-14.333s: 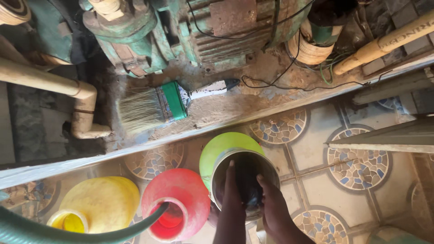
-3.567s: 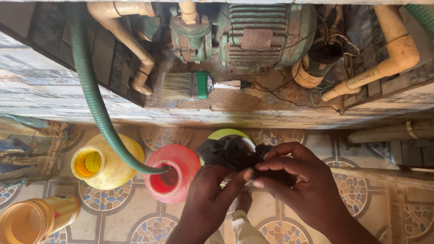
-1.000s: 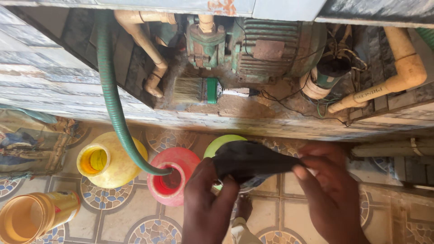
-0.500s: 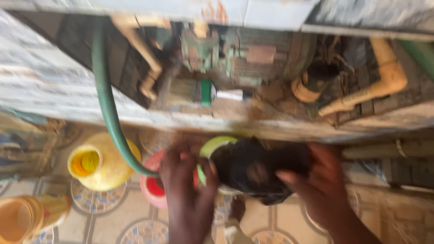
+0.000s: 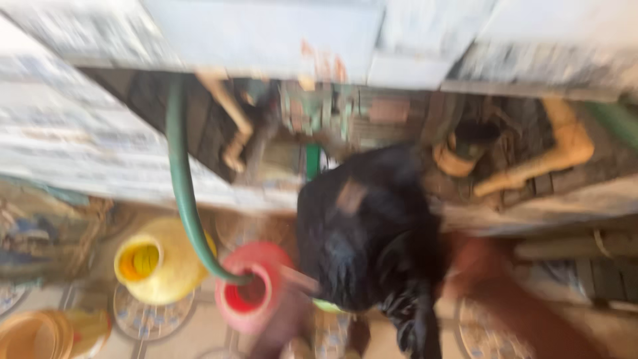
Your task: The person washes a black cloth in a bucket of water and then ties it onto the bars of a window grill.
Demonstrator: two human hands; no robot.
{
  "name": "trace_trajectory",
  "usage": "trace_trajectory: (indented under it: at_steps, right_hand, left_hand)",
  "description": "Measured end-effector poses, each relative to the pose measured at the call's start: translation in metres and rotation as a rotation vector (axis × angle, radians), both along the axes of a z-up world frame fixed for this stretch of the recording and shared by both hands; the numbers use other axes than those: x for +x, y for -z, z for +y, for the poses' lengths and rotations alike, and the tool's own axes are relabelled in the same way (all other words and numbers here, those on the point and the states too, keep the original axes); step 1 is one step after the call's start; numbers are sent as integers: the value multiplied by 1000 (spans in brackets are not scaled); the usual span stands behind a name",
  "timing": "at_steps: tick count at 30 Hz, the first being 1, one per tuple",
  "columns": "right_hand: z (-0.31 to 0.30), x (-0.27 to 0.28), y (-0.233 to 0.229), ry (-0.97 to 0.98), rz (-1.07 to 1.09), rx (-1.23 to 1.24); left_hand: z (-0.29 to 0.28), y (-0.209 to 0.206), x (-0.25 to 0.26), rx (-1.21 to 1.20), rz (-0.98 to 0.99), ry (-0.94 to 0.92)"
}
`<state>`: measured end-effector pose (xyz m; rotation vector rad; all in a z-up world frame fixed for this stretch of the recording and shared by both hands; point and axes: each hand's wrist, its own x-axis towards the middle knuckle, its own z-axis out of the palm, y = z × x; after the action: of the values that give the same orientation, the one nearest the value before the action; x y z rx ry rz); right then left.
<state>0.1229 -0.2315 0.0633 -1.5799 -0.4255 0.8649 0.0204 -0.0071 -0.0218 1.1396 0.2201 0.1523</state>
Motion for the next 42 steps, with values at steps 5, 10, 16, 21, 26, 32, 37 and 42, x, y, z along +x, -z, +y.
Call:
trace_trajectory:
  at_steps: [5, 10, 16, 21, 26, 32, 37, 42]
  right_hand:
    - [-13, -13, 94, 14, 134, -357]
    - [-41, 19, 129, 230, 287, -236]
    - [-26, 25, 152, 302, 240, -633]
    - [-37, -3, 134, -64, -245, -170]
    - [-12, -22, 124, 42, -73, -538]
    - [-14, -15, 135, 202, 43, -636]
    - [-8, -4, 132, 359, 546, -482]
    - [-3, -7, 191, 498, 277, -581]
  left_hand:
    - [-75, 81, -26, 14, 276, 119]
    - [-54, 87, -25, -121, 326, 129]
    - [-63, 107, -12, -79, 234, 130]
    - [-70, 104, -26, -374, 315, -16]
    - [-76, 87, -16, -387, 216, 184]
    - [-33, 82, 1, 92, 650, -137]
    - [-33, 121, 0, -302, 615, -204]
    - [-92, 173, -4, -914, 673, 59]
